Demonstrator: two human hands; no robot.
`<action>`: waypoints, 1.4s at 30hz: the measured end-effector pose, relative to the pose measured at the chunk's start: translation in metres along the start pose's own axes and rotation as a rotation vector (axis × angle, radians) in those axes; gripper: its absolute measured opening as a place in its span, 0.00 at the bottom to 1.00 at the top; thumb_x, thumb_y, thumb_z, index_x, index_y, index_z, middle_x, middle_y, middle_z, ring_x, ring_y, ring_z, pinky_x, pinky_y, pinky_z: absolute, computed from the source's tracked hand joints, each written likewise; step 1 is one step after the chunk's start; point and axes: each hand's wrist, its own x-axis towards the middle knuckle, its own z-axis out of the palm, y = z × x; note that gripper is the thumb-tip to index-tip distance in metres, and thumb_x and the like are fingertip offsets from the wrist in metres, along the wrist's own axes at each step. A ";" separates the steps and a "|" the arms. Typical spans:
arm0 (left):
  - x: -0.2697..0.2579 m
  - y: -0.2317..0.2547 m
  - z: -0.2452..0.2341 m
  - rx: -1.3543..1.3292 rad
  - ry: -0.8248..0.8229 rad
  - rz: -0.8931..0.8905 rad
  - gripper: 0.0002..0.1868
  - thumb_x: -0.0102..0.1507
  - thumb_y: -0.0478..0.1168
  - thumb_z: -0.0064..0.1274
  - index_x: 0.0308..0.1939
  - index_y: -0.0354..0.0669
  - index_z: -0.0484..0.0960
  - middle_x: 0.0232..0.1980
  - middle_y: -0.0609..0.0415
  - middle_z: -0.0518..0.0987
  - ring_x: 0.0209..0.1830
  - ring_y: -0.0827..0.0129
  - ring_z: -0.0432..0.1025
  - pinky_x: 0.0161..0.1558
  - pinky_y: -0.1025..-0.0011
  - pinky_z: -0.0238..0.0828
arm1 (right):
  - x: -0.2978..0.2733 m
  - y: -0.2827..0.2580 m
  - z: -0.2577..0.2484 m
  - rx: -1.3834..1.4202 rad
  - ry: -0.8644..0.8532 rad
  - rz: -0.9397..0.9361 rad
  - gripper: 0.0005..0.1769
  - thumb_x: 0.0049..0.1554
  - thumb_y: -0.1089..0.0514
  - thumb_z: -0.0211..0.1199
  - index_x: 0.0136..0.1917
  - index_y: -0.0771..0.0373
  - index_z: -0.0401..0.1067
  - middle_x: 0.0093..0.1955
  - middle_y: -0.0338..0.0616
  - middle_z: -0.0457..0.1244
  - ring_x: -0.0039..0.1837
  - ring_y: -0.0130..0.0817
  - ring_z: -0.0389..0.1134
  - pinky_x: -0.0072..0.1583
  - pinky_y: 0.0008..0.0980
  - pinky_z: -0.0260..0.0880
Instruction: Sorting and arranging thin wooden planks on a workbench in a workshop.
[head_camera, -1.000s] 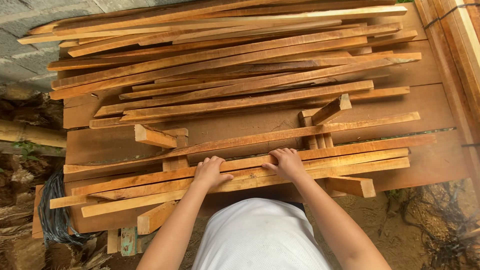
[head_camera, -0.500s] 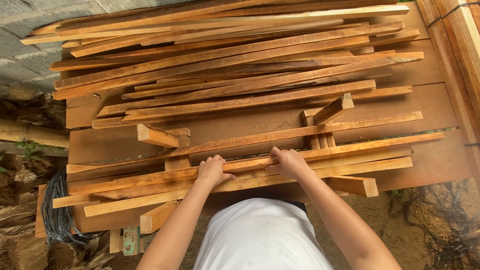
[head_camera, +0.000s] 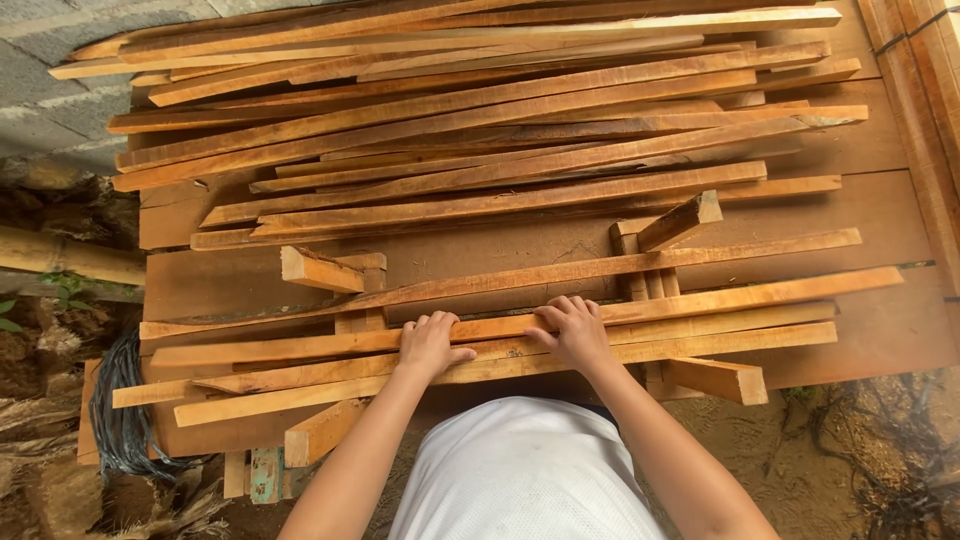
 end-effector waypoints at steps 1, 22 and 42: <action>0.002 -0.002 0.004 0.009 0.017 0.012 0.40 0.58 0.67 0.59 0.67 0.54 0.69 0.66 0.58 0.72 0.69 0.59 0.65 0.69 0.51 0.55 | -0.003 0.003 0.004 0.039 0.044 0.020 0.19 0.54 0.32 0.66 0.54 0.38 0.76 0.53 0.26 0.65 0.61 0.29 0.64 0.65 0.38 0.57; -0.017 -0.003 0.039 -0.016 0.085 0.030 0.48 0.56 0.67 0.61 0.72 0.50 0.62 0.73 0.54 0.62 0.77 0.55 0.52 0.76 0.47 0.40 | -0.002 -0.003 -0.005 0.100 -0.130 0.087 0.16 0.58 0.33 0.62 0.57 0.34 0.77 0.57 0.23 0.68 0.65 0.27 0.65 0.68 0.37 0.55; -0.008 -0.003 0.062 0.152 0.193 0.084 0.66 0.42 0.63 0.72 0.75 0.46 0.51 0.74 0.51 0.55 0.77 0.53 0.47 0.78 0.44 0.29 | 0.002 -0.002 -0.010 0.114 -0.096 0.103 0.16 0.57 0.33 0.63 0.56 0.34 0.79 0.58 0.22 0.70 0.64 0.27 0.66 0.68 0.36 0.54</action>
